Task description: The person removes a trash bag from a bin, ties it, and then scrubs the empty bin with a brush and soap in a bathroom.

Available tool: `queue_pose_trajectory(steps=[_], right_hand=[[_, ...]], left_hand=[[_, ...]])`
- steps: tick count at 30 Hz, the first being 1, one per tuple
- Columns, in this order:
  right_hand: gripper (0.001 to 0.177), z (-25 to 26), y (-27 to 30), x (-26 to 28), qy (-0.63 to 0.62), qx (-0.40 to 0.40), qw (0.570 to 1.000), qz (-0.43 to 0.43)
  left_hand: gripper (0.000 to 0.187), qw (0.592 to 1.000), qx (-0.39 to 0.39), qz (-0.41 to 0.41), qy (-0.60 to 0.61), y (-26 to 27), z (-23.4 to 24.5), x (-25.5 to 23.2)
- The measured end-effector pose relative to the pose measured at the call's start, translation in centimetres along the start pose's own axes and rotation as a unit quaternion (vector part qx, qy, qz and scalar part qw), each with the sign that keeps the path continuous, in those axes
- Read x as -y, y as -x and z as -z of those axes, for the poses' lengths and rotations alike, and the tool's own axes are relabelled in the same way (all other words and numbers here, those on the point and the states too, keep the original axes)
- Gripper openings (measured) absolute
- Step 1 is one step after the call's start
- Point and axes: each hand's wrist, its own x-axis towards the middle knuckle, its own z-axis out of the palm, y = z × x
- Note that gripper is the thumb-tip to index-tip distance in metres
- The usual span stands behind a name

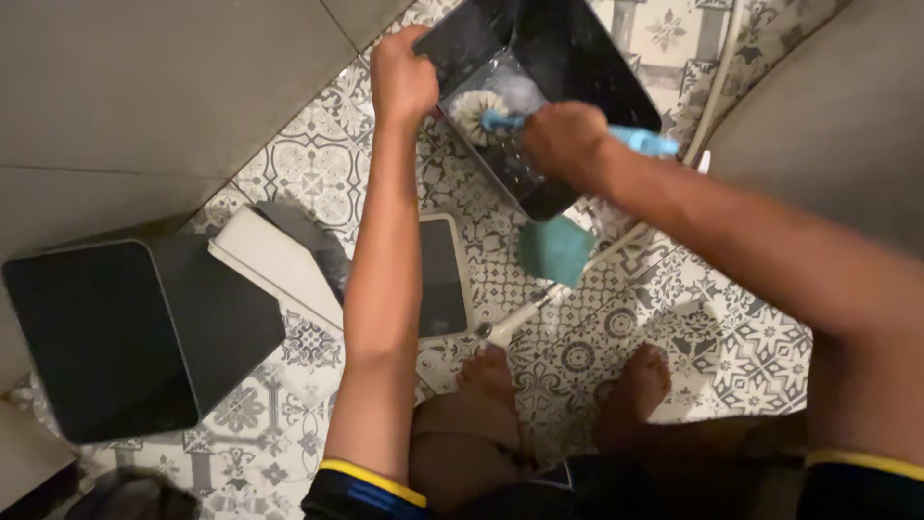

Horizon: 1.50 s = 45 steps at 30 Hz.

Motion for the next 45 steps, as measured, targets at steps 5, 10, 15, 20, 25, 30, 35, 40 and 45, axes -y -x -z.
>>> queue_pose_trajectory(steps=[5, 10, 15, 20, 25, 30, 35, 40, 45], right_hand=[[0.020, 0.7, 0.4, -1.8, 0.027, -0.184, 0.983, 0.011], [0.022, 1.0, 0.1, -0.9, 0.004, -0.135, 0.991, 0.009], [0.024, 1.4, 0.6, -2.8, -0.015, -0.157, 0.985, -0.075], [0.029, -0.1, -0.5, -2.1, -0.082, -0.194, 0.971, -0.111], [0.027, 0.1, 1.3, -2.1, -0.057, -0.035, 0.993, -0.098], [0.025, 1.5, 3.1, -4.7, 0.005, 0.020, 0.994, -0.109], [0.023, 0.4, 1.8, -7.0, 0.066, -0.016, 0.987, -0.148], [0.024, -1.0, 0.1, -6.6, 0.040, -0.042, 0.987, -0.150], [0.032, -1.0, -1.5, -5.9, -0.068, -0.139, 0.977, -0.145]], left_hand=[[0.030, 0.997, -0.009, -0.041, 0.067, 1.1, 0.8, 1.4], [0.030, 0.992, -0.027, -0.018, 0.125, 1.7, 1.2, 2.1], [0.035, 0.971, -0.082, -0.080, 0.209, 2.4, 0.1, 1.6], [0.044, 0.957, -0.138, -0.137, 0.214, 3.0, -1.2, 0.1], [0.045, 0.970, -0.184, 0.000, 0.157, 3.0, -2.4, -0.4], [0.053, 0.985, -0.149, 0.019, 0.085, 2.5, -2.6, -3.1], [0.049, 0.991, -0.128, -0.027, 0.022, 1.9, -2.6, -4.5], [0.042, 0.991, -0.119, -0.049, -0.041, 2.1, -2.3, -4.3], [0.042, 0.989, -0.123, -0.083, -0.025, 2.7, -2.7, -4.0]])
